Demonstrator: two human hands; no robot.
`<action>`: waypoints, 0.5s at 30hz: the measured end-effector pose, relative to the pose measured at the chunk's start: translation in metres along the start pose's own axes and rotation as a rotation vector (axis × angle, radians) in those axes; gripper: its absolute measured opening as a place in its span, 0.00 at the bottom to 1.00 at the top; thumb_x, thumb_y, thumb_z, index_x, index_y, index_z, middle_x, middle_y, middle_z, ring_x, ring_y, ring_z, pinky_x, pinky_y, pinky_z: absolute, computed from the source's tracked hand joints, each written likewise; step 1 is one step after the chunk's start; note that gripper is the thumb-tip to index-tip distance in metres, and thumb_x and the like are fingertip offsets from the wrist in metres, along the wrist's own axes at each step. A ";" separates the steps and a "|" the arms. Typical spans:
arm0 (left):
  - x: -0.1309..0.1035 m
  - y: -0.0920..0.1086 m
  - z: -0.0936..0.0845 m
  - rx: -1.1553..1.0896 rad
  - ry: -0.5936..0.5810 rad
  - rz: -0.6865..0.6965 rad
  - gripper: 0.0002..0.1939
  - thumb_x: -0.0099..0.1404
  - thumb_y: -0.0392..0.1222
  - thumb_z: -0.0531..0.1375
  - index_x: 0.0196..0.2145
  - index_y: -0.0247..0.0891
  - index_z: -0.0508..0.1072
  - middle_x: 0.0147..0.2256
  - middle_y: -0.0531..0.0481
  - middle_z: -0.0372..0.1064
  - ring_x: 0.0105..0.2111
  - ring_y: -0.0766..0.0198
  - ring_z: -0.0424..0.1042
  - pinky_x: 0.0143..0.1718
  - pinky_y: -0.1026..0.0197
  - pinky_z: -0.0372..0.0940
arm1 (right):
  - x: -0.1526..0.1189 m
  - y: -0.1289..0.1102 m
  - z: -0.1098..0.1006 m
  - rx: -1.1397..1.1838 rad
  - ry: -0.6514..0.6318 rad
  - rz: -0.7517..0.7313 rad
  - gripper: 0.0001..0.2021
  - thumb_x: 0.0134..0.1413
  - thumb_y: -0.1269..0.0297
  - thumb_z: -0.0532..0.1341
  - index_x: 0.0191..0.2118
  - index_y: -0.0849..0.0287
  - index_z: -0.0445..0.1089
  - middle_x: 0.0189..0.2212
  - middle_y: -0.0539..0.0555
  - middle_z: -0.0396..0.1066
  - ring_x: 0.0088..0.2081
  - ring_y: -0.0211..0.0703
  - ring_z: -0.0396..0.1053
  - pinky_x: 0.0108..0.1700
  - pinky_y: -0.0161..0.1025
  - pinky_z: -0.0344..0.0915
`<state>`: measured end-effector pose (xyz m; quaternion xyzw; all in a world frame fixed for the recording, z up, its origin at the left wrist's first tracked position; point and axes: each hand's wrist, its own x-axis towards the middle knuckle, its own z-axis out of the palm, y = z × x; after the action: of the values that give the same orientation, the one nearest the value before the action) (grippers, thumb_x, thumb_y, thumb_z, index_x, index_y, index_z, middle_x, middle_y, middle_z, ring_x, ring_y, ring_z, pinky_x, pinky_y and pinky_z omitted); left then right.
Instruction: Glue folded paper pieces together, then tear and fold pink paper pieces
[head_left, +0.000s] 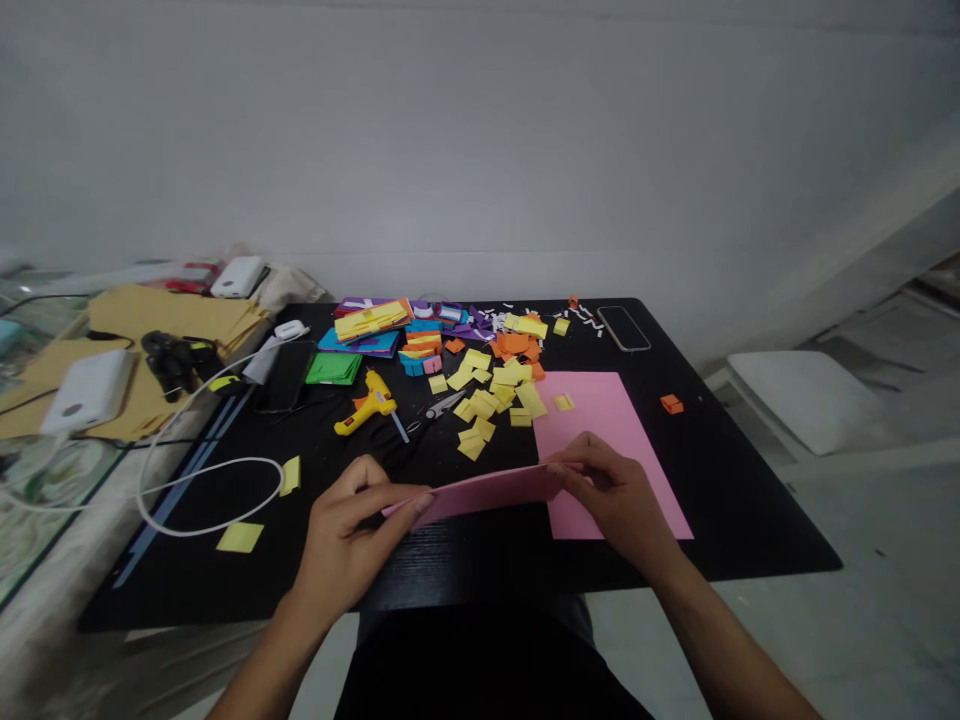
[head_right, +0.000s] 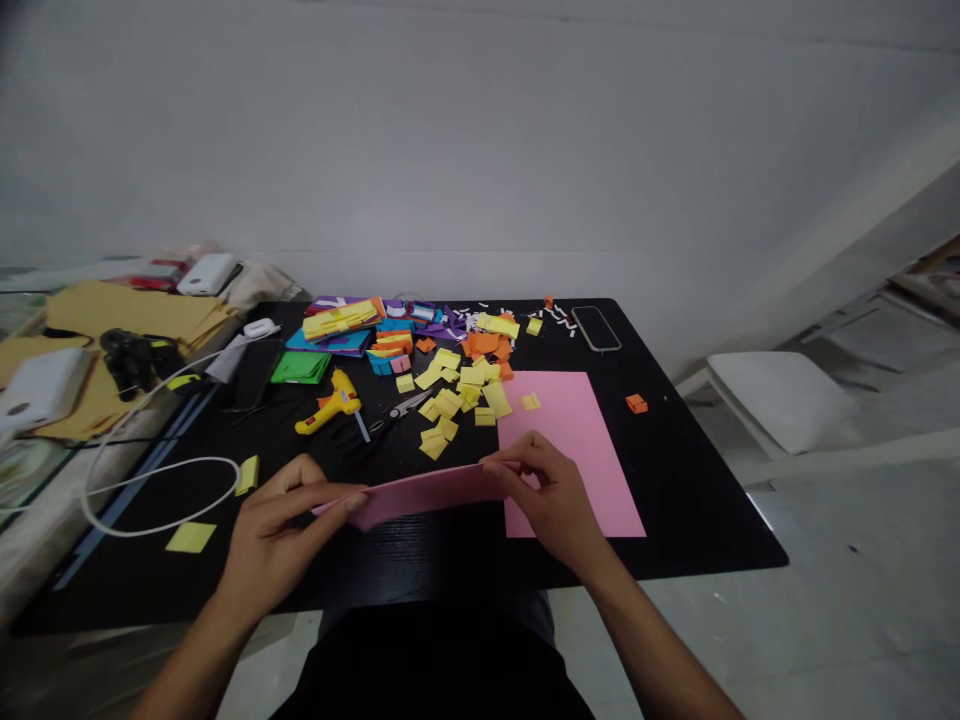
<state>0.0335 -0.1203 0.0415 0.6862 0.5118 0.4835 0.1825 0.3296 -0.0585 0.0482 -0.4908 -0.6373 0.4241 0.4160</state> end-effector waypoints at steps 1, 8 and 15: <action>0.001 0.003 -0.003 -0.016 -0.044 0.012 0.06 0.67 0.38 0.68 0.39 0.47 0.85 0.27 0.54 0.64 0.27 0.69 0.67 0.26 0.67 0.61 | 0.002 -0.001 0.000 0.018 0.003 -0.017 0.09 0.57 0.56 0.69 0.32 0.53 0.81 0.29 0.52 0.69 0.33 0.43 0.68 0.37 0.40 0.65; 0.003 0.008 -0.012 -0.170 -0.307 -0.029 0.13 0.73 0.35 0.59 0.29 0.38 0.77 0.29 0.51 0.69 0.28 0.67 0.70 0.29 0.65 0.64 | 0.008 -0.006 -0.005 0.112 -0.117 0.045 0.14 0.63 0.53 0.64 0.31 0.56 0.75 0.31 0.52 0.71 0.36 0.44 0.68 0.40 0.40 0.64; 0.008 0.006 -0.002 -0.063 -0.396 -0.131 0.10 0.74 0.42 0.59 0.38 0.40 0.80 0.34 0.49 0.75 0.34 0.65 0.75 0.35 0.64 0.67 | 0.003 -0.003 0.010 0.046 -0.157 0.095 0.12 0.62 0.54 0.63 0.32 0.56 0.76 0.31 0.51 0.74 0.36 0.45 0.70 0.40 0.39 0.64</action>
<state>0.0352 -0.1166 0.0504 0.7269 0.4942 0.3423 0.3320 0.3192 -0.0573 0.0487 -0.4761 -0.6340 0.4952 0.3552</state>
